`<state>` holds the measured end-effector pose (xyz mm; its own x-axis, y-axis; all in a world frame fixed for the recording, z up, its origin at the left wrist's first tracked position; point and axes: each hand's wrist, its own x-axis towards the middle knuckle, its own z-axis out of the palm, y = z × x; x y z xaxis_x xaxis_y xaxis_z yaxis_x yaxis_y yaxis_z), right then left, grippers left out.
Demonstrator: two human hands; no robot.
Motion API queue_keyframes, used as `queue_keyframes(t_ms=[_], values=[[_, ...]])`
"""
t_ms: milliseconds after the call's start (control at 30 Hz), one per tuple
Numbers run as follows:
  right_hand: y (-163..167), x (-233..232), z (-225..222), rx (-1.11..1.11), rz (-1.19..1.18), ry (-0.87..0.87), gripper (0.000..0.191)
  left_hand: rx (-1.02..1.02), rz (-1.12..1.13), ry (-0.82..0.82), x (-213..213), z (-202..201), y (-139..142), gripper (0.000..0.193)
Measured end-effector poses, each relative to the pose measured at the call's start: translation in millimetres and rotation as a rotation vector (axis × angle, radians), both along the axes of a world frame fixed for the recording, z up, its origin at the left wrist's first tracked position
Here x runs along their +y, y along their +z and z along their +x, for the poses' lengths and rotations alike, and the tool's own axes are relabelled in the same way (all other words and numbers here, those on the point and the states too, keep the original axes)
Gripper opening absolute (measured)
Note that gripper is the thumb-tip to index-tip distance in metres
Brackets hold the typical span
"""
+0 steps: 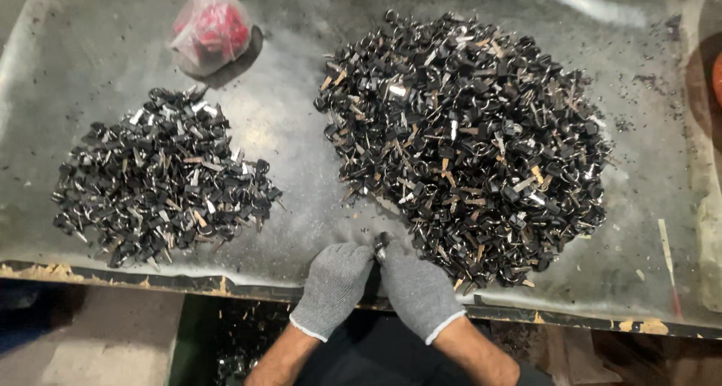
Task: The person sorts small black metal parts at a workbench, picking items one at a time from a large pile and placing them into a separate smaller pile on the table. The person continues this repetitive picking and placing throughout the episode, gradually growing the sorted pile.
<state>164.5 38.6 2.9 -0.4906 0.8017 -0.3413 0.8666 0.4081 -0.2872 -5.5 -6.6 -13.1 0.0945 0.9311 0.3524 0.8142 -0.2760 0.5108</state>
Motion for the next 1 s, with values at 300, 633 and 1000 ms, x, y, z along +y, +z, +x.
queue_keyframes(t_ms=[300,633,1000], values=[[17.2,-18.1,1.8,0.12,0.21,0.018,0.045,-0.122,-0.044,0.112,-8.9,8.0,4.2,0.041],[9.5,7.6,6.9,0.213,-0.104,-0.083,0.049,-0.132,0.023,0.223,-13.3,10.3,10.4,0.039],[36.5,-7.7,-0.6,-0.001,-0.019,-0.014,0.075,-0.064,-0.074,0.186,-13.3,10.5,16.1,0.012]])
